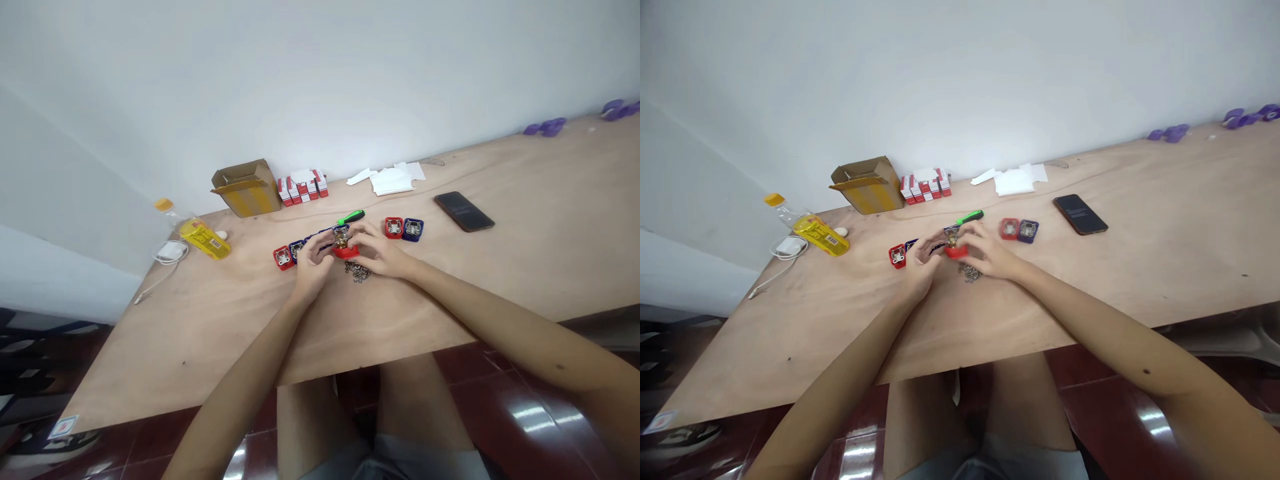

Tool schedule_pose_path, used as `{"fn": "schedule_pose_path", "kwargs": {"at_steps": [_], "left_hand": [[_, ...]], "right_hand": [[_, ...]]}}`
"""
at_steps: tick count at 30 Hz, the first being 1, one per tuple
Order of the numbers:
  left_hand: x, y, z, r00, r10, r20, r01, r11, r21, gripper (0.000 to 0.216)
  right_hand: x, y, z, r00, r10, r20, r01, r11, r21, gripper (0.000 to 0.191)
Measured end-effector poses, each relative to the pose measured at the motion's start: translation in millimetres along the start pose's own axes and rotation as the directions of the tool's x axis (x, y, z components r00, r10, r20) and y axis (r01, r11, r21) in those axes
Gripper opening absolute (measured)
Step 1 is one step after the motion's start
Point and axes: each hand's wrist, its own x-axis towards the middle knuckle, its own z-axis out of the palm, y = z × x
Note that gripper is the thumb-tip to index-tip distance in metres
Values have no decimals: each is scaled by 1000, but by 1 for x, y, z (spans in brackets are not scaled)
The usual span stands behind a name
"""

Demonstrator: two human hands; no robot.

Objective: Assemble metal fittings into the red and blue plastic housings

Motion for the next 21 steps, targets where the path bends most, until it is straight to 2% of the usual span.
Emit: {"fn": "schedule_pose_path", "kwargs": {"at_steps": [3, 6, 9, 12, 15, 17, 21], "left_hand": [[-1, -1, -1, 991, 62, 117, -72, 994, 81, 65], [-2, 0, -1, 984, 81, 159, -105, 983, 150, 71], [-3, 3, -1, 980, 59, 189, -95, 978, 186, 61], [-2, 6, -2, 982, 53, 180, -89, 976, 199, 39], [-2, 7, -3, 983, 74, 170, -108, 973, 202, 33], [-3, 8, -3, 980, 85, 182, -123, 971, 207, 35], [-3, 12, -3, 973, 118, 199, -167, 953, 251, 24]], "right_hand": [[-1, 2, -2, 1000, -2, 23, 3, 1000, -18, 14], [-1, 3, -3, 999, -18, 48, 20, 999, -26, 13], [0, 3, -2, 999, -32, 26, 33, 999, -34, 18], [-1, 2, -1, 1000, 7, -31, -7, 1000, -21, 38], [-1, 1, -1, 997, 56, -44, -55, 998, 14, 55], [-1, 0, -1, 997, 54, -48, -54, 999, 8, 54], [1, -3, -2, 999, 35, -34, -37, 998, -50, 33]]}}
